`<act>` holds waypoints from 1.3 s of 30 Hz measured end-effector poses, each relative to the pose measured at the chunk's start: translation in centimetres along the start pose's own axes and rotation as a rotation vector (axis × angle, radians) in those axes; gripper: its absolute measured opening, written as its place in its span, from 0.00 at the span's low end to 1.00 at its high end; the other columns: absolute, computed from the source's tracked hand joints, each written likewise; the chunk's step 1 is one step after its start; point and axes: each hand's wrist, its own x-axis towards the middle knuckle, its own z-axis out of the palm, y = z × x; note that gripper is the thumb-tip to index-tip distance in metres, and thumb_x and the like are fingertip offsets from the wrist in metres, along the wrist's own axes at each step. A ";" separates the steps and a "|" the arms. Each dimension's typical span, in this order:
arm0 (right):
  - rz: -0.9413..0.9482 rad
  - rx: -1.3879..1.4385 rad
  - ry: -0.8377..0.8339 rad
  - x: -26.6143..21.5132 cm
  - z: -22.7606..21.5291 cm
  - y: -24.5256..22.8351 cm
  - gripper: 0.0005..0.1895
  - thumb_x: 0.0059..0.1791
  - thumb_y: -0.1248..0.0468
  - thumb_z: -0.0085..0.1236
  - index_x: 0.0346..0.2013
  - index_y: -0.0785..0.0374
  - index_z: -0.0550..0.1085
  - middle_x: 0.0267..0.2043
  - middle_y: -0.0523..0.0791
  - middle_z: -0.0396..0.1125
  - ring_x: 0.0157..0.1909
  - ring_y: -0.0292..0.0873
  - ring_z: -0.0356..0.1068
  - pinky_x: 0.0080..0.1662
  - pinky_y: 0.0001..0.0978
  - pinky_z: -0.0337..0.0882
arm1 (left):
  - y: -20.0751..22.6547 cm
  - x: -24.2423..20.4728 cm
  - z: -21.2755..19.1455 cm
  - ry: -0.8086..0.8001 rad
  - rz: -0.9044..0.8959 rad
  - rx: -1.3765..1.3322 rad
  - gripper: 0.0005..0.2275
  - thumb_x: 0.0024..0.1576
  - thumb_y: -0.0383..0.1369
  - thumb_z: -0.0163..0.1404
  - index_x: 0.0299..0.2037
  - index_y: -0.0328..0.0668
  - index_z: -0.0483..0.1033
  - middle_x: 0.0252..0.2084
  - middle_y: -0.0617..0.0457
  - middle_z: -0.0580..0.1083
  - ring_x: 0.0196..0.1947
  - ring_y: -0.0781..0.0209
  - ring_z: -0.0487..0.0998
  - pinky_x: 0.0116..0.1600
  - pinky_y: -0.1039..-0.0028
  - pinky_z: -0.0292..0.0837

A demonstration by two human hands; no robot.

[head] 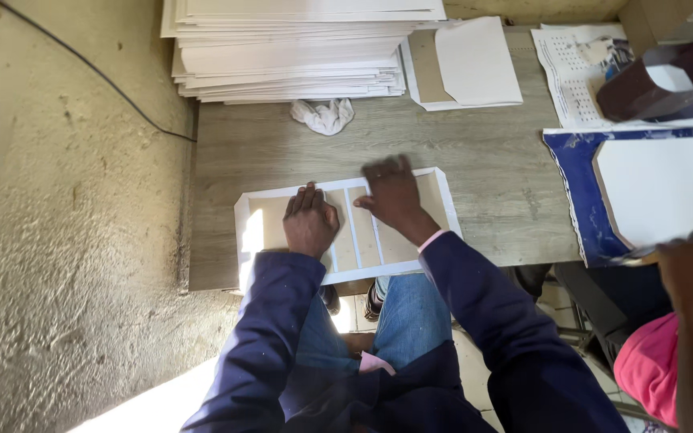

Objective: The person repeatedly picks up white paper frames with beige inserts, wipes them with a cloth, and places them on a stack. The person also wipes a plain white sheet of paper and adds it to the stack.

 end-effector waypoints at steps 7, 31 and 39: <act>0.166 -0.299 0.172 -1.9 3.3 -0.9 0.39 0.60 0.37 0.42 0.59 0.71 0.79 0.60 0.62 0.74 0.60 0.62 0.76 0.70 0.56 0.60 | -3.7 1.8 -3.7 -0.074 0.175 -0.042 0.17 0.55 0.31 0.53 0.55 0.43 0.83 0.58 0.42 0.80 0.58 0.43 0.82 0.62 0.56 0.77; -0.226 0.150 0.157 16.3 2.8 0.1 0.26 0.59 0.57 0.56 0.70 0.63 0.67 0.68 0.57 0.62 0.70 0.64 0.63 0.67 0.60 0.65 | -6.8 1.7 -5.0 -0.067 0.105 -0.069 0.20 0.51 0.32 0.54 0.55 0.39 0.80 0.56 0.42 0.78 0.59 0.40 0.79 0.64 0.54 0.71; -0.529 0.591 0.249 2.1 4.0 11.5 0.06 0.55 0.63 0.63 0.36 0.59 0.76 0.36 0.48 0.68 0.41 0.59 0.69 0.50 0.52 0.68 | -7.2 0.5 -3.6 -0.056 0.006 -0.061 0.21 0.52 0.32 0.52 0.55 0.43 0.86 0.56 0.43 0.83 0.59 0.44 0.83 0.65 0.62 0.76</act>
